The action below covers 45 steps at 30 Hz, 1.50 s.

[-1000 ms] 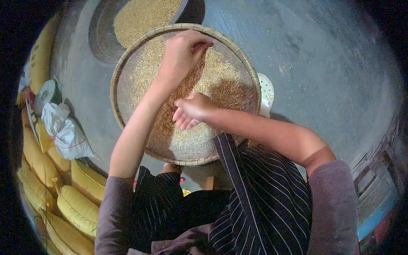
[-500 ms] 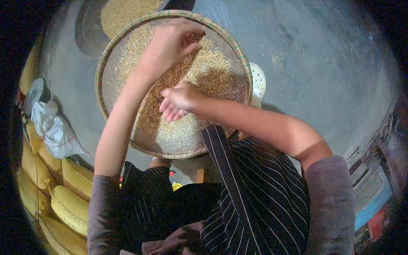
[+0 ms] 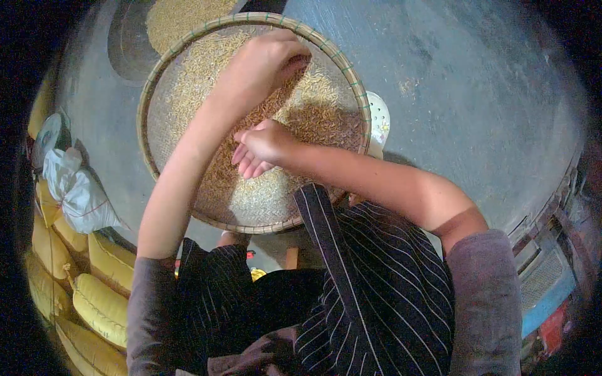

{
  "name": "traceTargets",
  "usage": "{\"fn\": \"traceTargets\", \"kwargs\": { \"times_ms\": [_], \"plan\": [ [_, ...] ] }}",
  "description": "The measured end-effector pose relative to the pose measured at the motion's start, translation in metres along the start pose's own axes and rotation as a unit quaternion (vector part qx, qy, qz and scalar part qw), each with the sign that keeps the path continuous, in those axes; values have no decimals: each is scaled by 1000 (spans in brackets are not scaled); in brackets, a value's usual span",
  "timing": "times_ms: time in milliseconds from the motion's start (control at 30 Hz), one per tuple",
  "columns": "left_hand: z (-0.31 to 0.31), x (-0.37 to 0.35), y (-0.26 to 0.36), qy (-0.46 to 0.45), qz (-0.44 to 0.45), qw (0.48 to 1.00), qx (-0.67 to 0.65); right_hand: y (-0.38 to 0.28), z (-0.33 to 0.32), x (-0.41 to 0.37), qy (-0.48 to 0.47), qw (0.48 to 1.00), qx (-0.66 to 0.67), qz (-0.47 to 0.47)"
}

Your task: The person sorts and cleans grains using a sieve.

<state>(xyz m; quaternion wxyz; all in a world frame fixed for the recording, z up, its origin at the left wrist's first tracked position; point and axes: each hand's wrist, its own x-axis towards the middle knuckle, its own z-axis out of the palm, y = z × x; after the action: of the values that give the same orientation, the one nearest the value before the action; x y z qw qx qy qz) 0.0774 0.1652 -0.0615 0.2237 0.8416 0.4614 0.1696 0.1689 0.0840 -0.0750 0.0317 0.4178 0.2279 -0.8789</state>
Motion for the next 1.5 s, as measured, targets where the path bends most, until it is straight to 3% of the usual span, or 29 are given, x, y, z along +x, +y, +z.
{"fn": "traceTargets", "kwargs": {
  "times_ms": [700,967,1100,1167,1200,1267,1400,1467,1500],
  "plan": [
    [6,2,4,-14,8,1000,-5,-2,4,3,29,999,-14,30],
    [-2,4,-6,-1,20,999,-30,-11,-1,-8,16,1000,-5,-7],
    [-31,-13,-1,-5,-85,990,-109,-23,-7,-17,-2,999,33,-30],
    [-50,-32,14,29,-166,972,-164,-33,-5,-21,49,997,65,-1],
    [-58,-44,22,29,-165,972,-164,-32,-6,-21,50,997,65,-3],
    [-71,-66,35,-4,-246,941,-230,-27,-9,-19,46,989,138,-26],
    [-61,-98,60,-17,-258,932,-254,-9,-12,-6,44,981,186,-27],
    [-57,-105,67,-15,-157,971,-182,-5,-18,-6,12,988,153,-15],
    [-58,-107,70,-14,-165,969,-185,-8,-14,-10,5,990,142,-7]
  ]
}}
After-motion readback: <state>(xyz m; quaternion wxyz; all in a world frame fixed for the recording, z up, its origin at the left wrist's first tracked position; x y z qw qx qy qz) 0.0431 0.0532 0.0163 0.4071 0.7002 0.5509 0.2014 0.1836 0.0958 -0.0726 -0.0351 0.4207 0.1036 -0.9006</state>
